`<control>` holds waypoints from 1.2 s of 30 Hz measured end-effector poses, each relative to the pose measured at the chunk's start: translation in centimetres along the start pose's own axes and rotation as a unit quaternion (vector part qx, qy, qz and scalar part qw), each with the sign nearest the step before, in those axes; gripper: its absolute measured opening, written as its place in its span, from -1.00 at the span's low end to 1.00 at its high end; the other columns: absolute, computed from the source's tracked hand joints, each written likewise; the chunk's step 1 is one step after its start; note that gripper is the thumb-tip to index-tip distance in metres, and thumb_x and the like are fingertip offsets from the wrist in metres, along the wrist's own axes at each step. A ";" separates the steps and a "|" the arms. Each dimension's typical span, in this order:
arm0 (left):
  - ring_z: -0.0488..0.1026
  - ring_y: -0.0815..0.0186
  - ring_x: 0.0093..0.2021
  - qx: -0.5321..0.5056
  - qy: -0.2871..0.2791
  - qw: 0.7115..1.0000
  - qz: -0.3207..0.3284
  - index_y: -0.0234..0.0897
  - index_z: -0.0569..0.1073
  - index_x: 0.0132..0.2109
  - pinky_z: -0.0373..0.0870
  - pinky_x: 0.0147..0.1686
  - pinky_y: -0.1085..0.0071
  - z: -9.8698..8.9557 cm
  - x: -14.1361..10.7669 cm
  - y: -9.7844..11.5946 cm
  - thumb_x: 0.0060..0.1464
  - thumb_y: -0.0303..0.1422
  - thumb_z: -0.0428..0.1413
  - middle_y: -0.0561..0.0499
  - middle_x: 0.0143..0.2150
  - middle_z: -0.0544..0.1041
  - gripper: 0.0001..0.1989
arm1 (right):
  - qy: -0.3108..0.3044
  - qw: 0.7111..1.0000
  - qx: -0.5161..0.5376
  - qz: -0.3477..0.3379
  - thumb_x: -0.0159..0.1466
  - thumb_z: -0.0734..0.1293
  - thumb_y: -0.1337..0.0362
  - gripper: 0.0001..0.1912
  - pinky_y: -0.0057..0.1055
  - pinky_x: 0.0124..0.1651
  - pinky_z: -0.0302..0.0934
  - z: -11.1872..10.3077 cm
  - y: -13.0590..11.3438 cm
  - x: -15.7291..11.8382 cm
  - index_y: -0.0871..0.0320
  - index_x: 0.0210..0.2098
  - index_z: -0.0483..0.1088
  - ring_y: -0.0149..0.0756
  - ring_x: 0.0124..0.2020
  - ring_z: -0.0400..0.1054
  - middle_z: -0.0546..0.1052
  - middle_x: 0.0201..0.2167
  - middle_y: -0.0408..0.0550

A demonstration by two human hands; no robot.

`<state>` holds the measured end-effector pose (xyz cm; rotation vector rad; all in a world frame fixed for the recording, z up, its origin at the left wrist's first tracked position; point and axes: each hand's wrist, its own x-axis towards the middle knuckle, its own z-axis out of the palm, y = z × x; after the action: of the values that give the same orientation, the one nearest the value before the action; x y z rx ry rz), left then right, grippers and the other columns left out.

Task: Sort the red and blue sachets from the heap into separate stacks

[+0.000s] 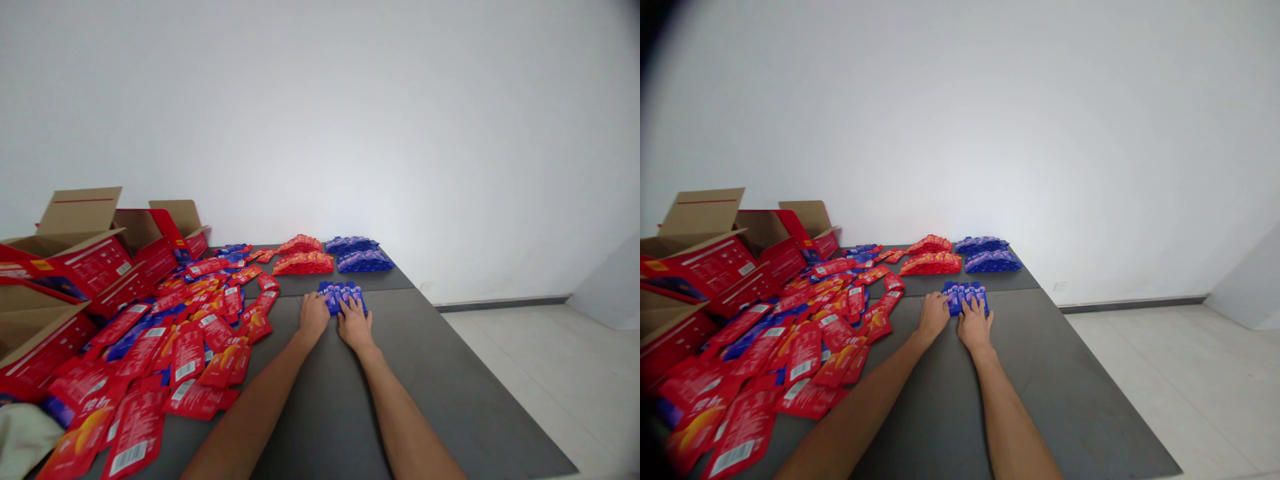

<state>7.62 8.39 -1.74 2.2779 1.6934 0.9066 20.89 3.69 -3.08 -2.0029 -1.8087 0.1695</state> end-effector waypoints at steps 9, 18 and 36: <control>0.26 0.10 0.27 -0.054 -0.072 0.990 0.113 -0.31 0.50 0.12 0.13 0.32 0.16 0.9 -0.2 -0.3 0.00 -0.45 0.10 -0.20 0.24 0.40 -0.52 | 0.003 1.000 0.016 0.000 0.32 0.18 0.27 -0.48 0.20 0.31 -0.19 -0.2 0.7 0.1 -0.03 0.28 0.24 -0.03 0.41 -0.16 0.12 0.38 -0.01; 0.27 0.16 0.28 -0.114 -0.059 0.983 0.130 -0.29 0.50 0.10 0.14 0.33 0.15 1.4 -0.4 0.2 0.00 -0.54 0.05 -0.16 0.22 0.42 -0.52 | 0.014 0.999 0.033 0.010 0.27 0.23 0.33 -0.47 0.14 0.31 -0.14 -0.3 1.7 0.7 0.00 0.23 0.30 -0.05 0.39 -0.08 0.18 0.35 0.02; 0.15 0.04 0.34 -0.023 -0.031 0.996 0.086 -0.25 0.37 0.22 -0.03 0.34 0.03 -0.5 -2.1 -0.1 0.13 -0.37 0.07 -0.20 0.31 0.30 -0.51 | 0.083 0.996 0.021 -0.013 0.20 0.22 0.36 -0.44 0.13 0.34 -0.22 -1.1 -0.7 0.2 0.00 0.20 0.35 0.00 0.41 -0.20 0.21 0.33 -0.04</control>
<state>6.87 6.38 -2.22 2.4239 1.4533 0.8869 20.68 3.68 -1.81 -1.9033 -1.7129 0.0317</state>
